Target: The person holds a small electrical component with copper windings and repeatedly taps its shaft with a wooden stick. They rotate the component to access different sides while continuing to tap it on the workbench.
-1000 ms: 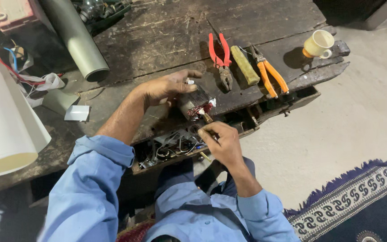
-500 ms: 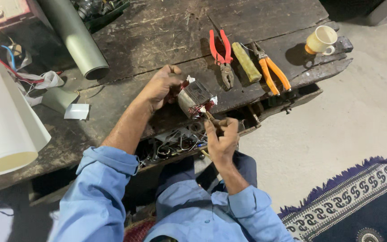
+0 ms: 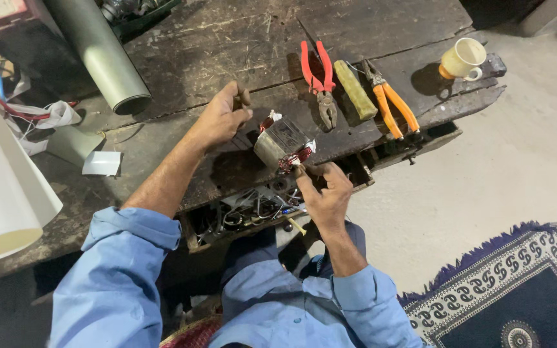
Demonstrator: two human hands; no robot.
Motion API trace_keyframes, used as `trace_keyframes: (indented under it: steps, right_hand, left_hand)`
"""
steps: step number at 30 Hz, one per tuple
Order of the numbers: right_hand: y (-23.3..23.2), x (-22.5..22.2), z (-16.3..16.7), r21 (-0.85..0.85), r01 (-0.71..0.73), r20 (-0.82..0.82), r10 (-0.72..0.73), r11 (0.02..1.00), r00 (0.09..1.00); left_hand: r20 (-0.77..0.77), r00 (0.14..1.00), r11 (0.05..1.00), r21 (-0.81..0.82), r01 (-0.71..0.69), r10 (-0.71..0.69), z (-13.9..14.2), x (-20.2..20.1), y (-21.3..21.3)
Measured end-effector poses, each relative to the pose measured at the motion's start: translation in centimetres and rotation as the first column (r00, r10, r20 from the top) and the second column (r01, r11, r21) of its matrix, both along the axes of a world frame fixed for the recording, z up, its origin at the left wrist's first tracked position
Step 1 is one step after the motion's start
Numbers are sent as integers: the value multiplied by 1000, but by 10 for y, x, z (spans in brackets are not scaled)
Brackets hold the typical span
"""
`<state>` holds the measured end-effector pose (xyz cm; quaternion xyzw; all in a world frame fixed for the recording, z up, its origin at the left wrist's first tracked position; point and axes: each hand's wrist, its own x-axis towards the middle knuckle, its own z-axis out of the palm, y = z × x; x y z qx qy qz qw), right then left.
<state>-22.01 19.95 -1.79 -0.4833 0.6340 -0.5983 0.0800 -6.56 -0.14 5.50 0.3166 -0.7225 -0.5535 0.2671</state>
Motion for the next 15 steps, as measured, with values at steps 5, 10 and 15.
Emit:
trace_keyframes:
  steps: [5, 10, 15]
  right_hand:
    - [-4, 0, -1, 49, -29, 68, 25, 998, 997]
    - [-1, -3, 9, 33, -30, 23, 30, 999, 999]
    - [10, -7, 18, 65, -162, 219, 144, 985, 965]
  left_hand:
    - [37, 999, 942, -335, 13, -1, -8, 9, -3]
    - [86, 996, 894, -448, 19, 22, -2, 7, 12]
    - [139, 980, 789, -614, -29, 145, 0, 3, 37]
